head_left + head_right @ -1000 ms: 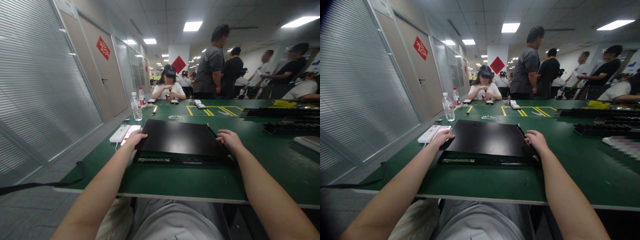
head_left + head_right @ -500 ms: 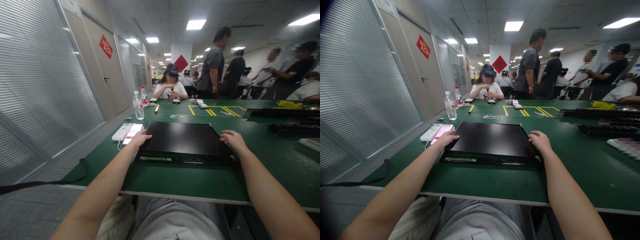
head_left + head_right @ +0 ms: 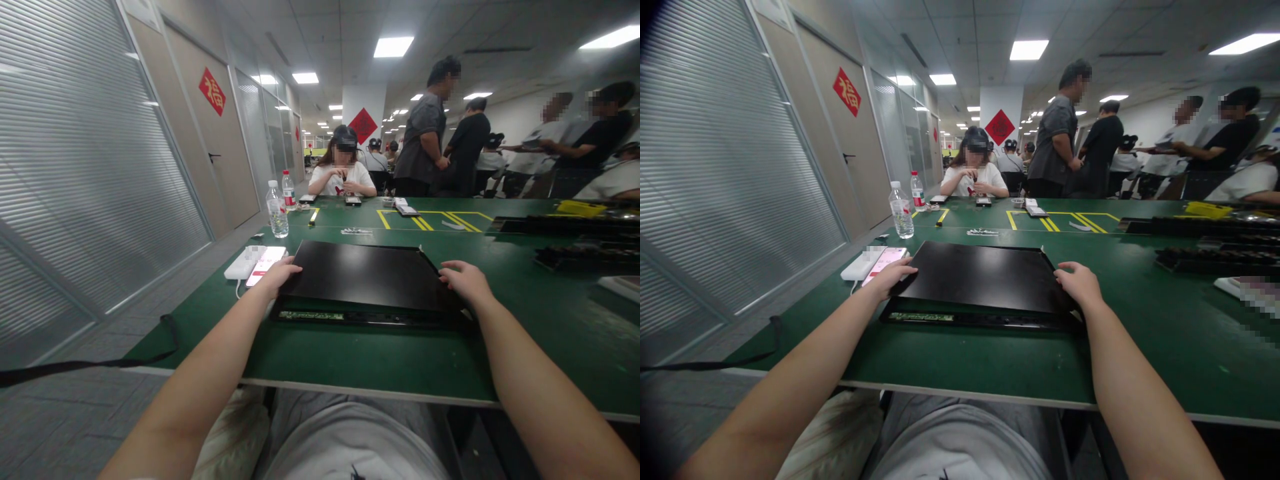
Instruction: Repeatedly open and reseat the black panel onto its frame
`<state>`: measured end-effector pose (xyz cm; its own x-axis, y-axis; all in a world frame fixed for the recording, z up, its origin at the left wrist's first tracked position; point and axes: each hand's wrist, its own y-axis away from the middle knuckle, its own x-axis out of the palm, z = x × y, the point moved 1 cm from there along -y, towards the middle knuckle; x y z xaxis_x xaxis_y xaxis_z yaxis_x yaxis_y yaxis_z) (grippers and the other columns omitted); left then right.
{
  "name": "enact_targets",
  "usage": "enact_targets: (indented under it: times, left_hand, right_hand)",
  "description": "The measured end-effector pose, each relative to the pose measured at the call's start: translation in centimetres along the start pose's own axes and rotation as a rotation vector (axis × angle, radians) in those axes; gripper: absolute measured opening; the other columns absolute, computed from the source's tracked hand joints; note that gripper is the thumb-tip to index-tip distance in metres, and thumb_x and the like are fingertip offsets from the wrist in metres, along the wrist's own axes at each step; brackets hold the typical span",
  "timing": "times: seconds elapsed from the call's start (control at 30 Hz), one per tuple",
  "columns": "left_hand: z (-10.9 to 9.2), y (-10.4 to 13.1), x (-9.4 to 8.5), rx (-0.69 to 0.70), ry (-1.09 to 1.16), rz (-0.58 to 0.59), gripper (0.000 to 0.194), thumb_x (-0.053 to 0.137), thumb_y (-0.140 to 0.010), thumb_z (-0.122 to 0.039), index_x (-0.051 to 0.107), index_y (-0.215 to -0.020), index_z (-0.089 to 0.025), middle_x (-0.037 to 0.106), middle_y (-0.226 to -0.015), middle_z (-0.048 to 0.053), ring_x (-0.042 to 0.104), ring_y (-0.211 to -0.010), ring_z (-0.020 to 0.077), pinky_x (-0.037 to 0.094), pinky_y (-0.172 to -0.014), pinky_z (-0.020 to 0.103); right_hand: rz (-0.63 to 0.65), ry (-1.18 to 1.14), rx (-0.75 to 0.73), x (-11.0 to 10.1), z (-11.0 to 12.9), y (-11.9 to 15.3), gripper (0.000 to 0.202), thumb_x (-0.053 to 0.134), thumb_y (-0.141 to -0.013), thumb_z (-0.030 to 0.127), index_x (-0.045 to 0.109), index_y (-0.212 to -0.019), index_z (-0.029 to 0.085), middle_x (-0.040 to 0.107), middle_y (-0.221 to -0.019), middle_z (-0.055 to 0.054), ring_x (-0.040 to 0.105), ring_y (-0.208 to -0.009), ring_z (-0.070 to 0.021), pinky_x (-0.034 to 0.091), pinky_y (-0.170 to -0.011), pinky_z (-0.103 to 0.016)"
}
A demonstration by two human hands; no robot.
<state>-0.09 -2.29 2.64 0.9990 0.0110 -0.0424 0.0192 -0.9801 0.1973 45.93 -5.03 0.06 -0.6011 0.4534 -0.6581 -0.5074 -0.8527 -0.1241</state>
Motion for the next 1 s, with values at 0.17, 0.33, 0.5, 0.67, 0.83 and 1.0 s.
enact_targets:
  times: [0.17, 0.33, 0.5, 0.67, 0.83, 1.0]
  left_hand:
    - [-0.07, -0.01, 0.08, -0.007, -0.006, -0.014, 0.040, 0.065, -0.073, -0.007, 0.072, -0.110, -0.020, 0.077, -0.075, 0.002, 0.073, -0.062, 0.0196, 0.059, -0.060, 0.027]
    - [-0.02, -0.07, 0.15, -0.020, -0.029, -0.042, 0.037, 0.065, -0.074, -0.007, 0.070, -0.109, -0.018, 0.077, -0.075, 0.003, 0.072, -0.060, 0.0203, 0.059, -0.062, 0.029]
    - [-0.09, 0.11, 0.27, -0.022, -0.050, -0.039, 0.036, 0.065, -0.076, -0.007, 0.071, -0.109, -0.018, 0.077, -0.076, 0.004, 0.075, -0.067, 0.0232, 0.061, -0.065, 0.031]
    - [-0.05, 0.13, 0.27, -0.002, -0.093, -0.073, 0.037, 0.067, -0.078, -0.009, 0.068, -0.113, -0.019, 0.076, -0.074, 0.003, 0.076, -0.070, 0.0246, 0.061, -0.067, 0.033]
    - [0.09, -0.02, 0.24, 0.017, -0.144, -0.087, 0.035, 0.072, -0.077, -0.014, 0.068, -0.111, -0.020, 0.077, -0.079, 0.003, 0.078, -0.077, 0.0255, 0.061, -0.070, 0.033]
    - [0.16, -0.07, 0.37, 0.025, -0.147, -0.080, 0.035, 0.073, -0.074, -0.014, 0.067, -0.109, -0.018, 0.077, -0.079, 0.004, 0.077, -0.077, 0.0258, 0.060, -0.068, 0.031]
  right_hand:
    - [0.001, 0.036, -0.001, 0.00, -0.02, -0.14, 0.037, 0.067, -0.078, 0.029, 0.076, -0.113, 0.018, 0.076, -0.077, -0.006, 0.068, -0.065, -0.0198, 0.052, -0.066, -0.031]
    - [0.007, 0.065, 0.006, -0.05, 0.20, 0.07, 0.036, 0.066, -0.080, 0.028, 0.076, -0.113, 0.019, 0.077, -0.079, -0.005, 0.068, -0.066, -0.0198, 0.052, -0.068, -0.032]
    - [0.001, 0.076, -0.004, -0.12, 0.31, 0.27, 0.033, 0.066, -0.080, 0.028, 0.076, -0.110, 0.020, 0.077, -0.078, -0.005, 0.068, -0.063, -0.0196, 0.052, -0.067, -0.032]
    - [0.010, 0.069, 0.011, -0.20, 0.26, 0.30, 0.031, 0.065, -0.080, 0.028, 0.076, -0.108, 0.021, 0.077, -0.078, -0.004, 0.068, -0.063, -0.0193, 0.053, -0.068, -0.033]
    - [-0.009, 0.111, -0.018, -0.18, 0.12, 0.20, 0.033, 0.065, -0.080, 0.028, 0.078, -0.109, 0.021, 0.077, -0.078, -0.005, 0.069, -0.063, -0.0200, 0.053, -0.068, -0.033]
    - [-0.007, 0.140, -0.025, -0.13, -0.17, -0.04, 0.034, 0.065, -0.080, 0.028, 0.079, -0.111, 0.023, 0.076, -0.078, -0.005, 0.069, -0.067, -0.0211, 0.053, -0.069, -0.033]
